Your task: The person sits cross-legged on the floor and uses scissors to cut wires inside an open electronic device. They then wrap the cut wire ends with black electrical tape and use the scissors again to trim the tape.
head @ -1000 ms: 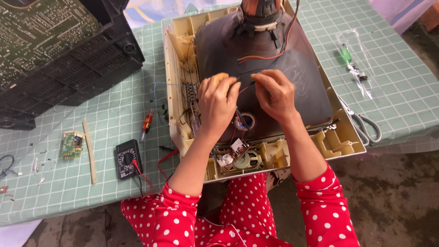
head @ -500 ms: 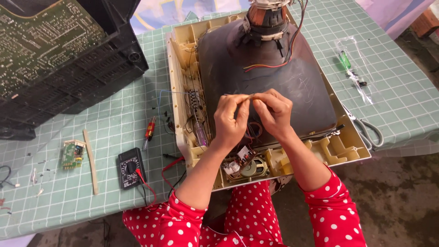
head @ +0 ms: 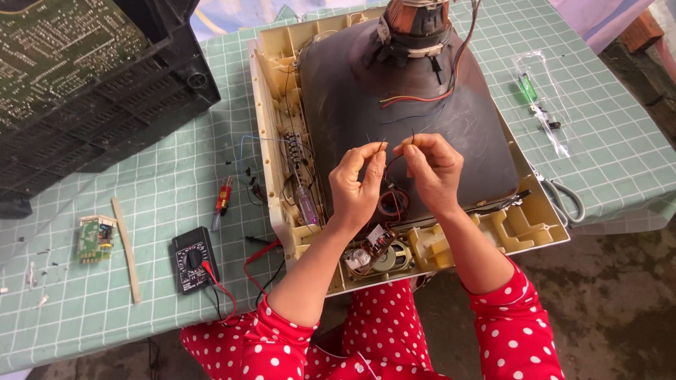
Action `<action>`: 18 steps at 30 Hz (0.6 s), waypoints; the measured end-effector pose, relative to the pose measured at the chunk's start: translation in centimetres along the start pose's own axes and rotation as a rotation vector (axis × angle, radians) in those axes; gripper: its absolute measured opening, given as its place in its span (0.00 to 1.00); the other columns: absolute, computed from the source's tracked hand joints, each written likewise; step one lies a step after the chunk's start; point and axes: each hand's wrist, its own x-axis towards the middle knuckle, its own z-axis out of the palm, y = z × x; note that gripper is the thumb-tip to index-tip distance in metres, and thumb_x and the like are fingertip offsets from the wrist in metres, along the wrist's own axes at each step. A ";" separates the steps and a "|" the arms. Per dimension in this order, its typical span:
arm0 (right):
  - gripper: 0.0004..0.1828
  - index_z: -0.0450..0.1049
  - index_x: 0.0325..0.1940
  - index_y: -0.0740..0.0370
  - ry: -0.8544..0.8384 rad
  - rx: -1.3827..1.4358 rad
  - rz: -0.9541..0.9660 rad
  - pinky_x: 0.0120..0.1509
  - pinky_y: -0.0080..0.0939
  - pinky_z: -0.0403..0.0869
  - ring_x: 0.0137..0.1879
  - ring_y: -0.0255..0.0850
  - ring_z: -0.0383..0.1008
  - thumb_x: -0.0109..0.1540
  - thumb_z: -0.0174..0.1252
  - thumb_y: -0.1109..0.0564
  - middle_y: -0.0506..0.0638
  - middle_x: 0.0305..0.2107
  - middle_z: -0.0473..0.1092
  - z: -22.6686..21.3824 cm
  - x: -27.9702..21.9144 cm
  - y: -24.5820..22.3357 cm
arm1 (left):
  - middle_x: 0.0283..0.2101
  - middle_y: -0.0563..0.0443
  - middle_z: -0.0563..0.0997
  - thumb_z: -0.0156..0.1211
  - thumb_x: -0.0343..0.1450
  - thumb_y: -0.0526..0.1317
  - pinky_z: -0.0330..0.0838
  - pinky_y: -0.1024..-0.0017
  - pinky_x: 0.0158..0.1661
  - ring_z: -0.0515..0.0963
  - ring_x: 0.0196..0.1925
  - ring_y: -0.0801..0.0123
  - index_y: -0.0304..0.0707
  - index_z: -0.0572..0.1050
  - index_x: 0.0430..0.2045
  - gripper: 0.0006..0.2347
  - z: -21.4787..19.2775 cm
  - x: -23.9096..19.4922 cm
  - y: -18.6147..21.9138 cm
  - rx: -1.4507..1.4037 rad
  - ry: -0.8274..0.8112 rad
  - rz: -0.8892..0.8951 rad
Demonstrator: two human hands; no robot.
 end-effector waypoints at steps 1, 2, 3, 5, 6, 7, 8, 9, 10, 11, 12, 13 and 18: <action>0.04 0.76 0.42 0.75 -0.004 -0.001 0.003 0.25 0.30 0.68 0.20 0.31 0.69 0.67 0.60 0.68 0.61 0.29 0.77 0.1 0.1 -0.3 | 0.29 0.44 0.82 0.60 0.76 0.33 0.78 0.57 0.46 0.84 0.35 0.58 0.32 0.81 0.40 0.05 0.0 0.0 -0.2 -0.001 0.004 -0.003; 0.04 0.76 0.45 0.77 -0.006 -0.044 -0.051 0.26 0.31 0.69 0.21 0.32 0.69 0.66 0.60 0.70 0.62 0.28 0.77 0.3 0.3 -0.6 | 0.29 0.44 0.82 0.60 0.76 0.34 0.77 0.57 0.48 0.84 0.35 0.56 0.32 0.82 0.39 0.05 0.1 0.0 -0.3 0.014 0.002 0.010; 0.07 0.76 0.48 0.78 -0.006 -0.086 -0.105 0.26 0.32 0.69 0.21 0.33 0.69 0.66 0.60 0.72 0.63 0.28 0.77 0.4 0.4 -0.9 | 0.28 0.45 0.82 0.60 0.75 0.34 0.77 0.57 0.50 0.84 0.35 0.54 0.33 0.82 0.38 0.05 0.2 0.0 -0.5 0.028 -0.002 0.022; 0.07 0.78 0.48 0.77 -0.021 -0.165 -0.154 0.26 0.34 0.69 0.21 0.35 0.70 0.65 0.61 0.72 0.62 0.28 0.78 0.5 0.7 -1.5 | 0.28 0.46 0.82 0.59 0.76 0.34 0.76 0.57 0.51 0.84 0.35 0.56 0.34 0.82 0.39 0.05 0.1 0.0 -0.5 0.011 -0.005 -0.004; 0.07 0.80 0.47 0.75 -0.035 -0.243 -0.205 0.26 0.35 0.70 0.22 0.38 0.71 0.65 0.62 0.71 0.61 0.28 0.78 0.5 0.8 -1.7 | 0.29 0.46 0.83 0.59 0.76 0.35 0.75 0.57 0.52 0.84 0.36 0.59 0.34 0.82 0.40 0.06 0.0 0.0 -0.5 -0.005 -0.010 -0.029; 0.07 0.80 0.47 0.75 -0.034 -0.244 -0.202 0.26 0.35 0.70 0.22 0.38 0.71 0.65 0.62 0.71 0.61 0.28 0.78 0.6 0.9 -2.0 | 0.29 0.46 0.83 0.59 0.76 0.35 0.75 0.57 0.52 0.84 0.36 0.59 0.34 0.82 0.40 0.06 -0.1 -0.1 -0.7 -0.005 -0.011 -0.032; 0.08 0.81 0.47 0.73 -0.039 -0.284 -0.234 0.28 0.36 0.70 0.25 0.39 0.72 0.64 0.63 0.72 0.60 0.29 0.78 0.8 1.0 -2.3 | 0.28 0.47 0.82 0.58 0.77 0.35 0.75 0.57 0.52 0.84 0.36 0.62 0.34 0.82 0.41 0.07 -0.1 -0.2 -0.9 -0.022 -0.009 -0.059; 0.08 0.83 0.46 0.72 -0.041 -0.326 -0.266 0.29 0.38 0.70 0.27 0.41 0.73 0.64 0.63 0.73 0.60 0.31 0.77 0.9 1.1 -2.7 | 0.28 0.48 0.82 0.57 0.77 0.36 0.75 0.58 0.51 0.84 0.36 0.64 0.35 0.82 0.43 0.07 -0.1 -0.3 -1.2 -0.041 -0.012 -0.087; 0.08 0.83 0.46 0.72 -0.037 -0.329 -0.263 0.29 0.38 0.70 0.27 0.41 0.73 0.64 0.63 0.73 0.60 0.31 0.77 0.8 1.0 -2.4 | 0.28 0.48 0.82 0.57 0.77 0.36 0.75 0.58 0.51 0.84 0.36 0.64 0.35 0.82 0.43 0.07 -0.1 -0.4 -1.3 -0.041 -0.016 -0.090; 0.09 0.83 0.46 0.70 -0.037 -0.345 -0.287 0.30 0.38 0.70 0.29 0.41 0.71 0.64 0.63 0.73 0.59 0.31 0.75 0.7 0.9 -2.1 | 0.26 0.48 0.80 0.57 0.77 0.36 0.75 0.56 0.53 0.83 0.37 0.63 0.35 0.82 0.44 0.08 -0.1 -0.4 -1.5 -0.041 -0.034 -0.093; 0.10 0.84 0.47 0.69 -0.037 -0.361 -0.311 0.31 0.38 0.70 0.30 0.40 0.69 0.64 0.62 0.73 0.58 0.31 0.74 0.6 0.7 -1.9 | 0.25 0.49 0.79 0.57 0.77 0.37 0.74 0.55 0.54 0.83 0.37 0.63 0.35 0.81 0.44 0.08 -0.1 -0.5 -1.7 -0.041 -0.052 -0.097; 0.10 0.84 0.47 0.69 -0.035 -0.363 -0.309 0.31 0.38 0.70 0.30 0.40 0.69 0.64 0.62 0.73 0.58 0.31 0.74 0.7 0.7 -1.8 | 0.25 0.49 0.79 0.57 0.77 0.37 0.74 0.55 0.54 0.83 0.37 0.63 0.35 0.81 0.44 0.08 0.0 -0.5 -1.8 -0.042 -0.055 -0.098; 0.10 0.85 0.47 0.68 -0.058 -0.417 -0.355 0.34 0.39 0.73 0.33 0.43 0.73 0.64 0.63 0.71 0.57 0.32 0.74 0.7 0.6 -1.7 | 0.22 0.53 0.75 0.63 0.75 0.40 0.70 0.53 0.58 0.81 0.35 0.66 0.36 0.83 0.42 0.08 0.2 -0.3 -1.0 0.038 -0.045 -0.043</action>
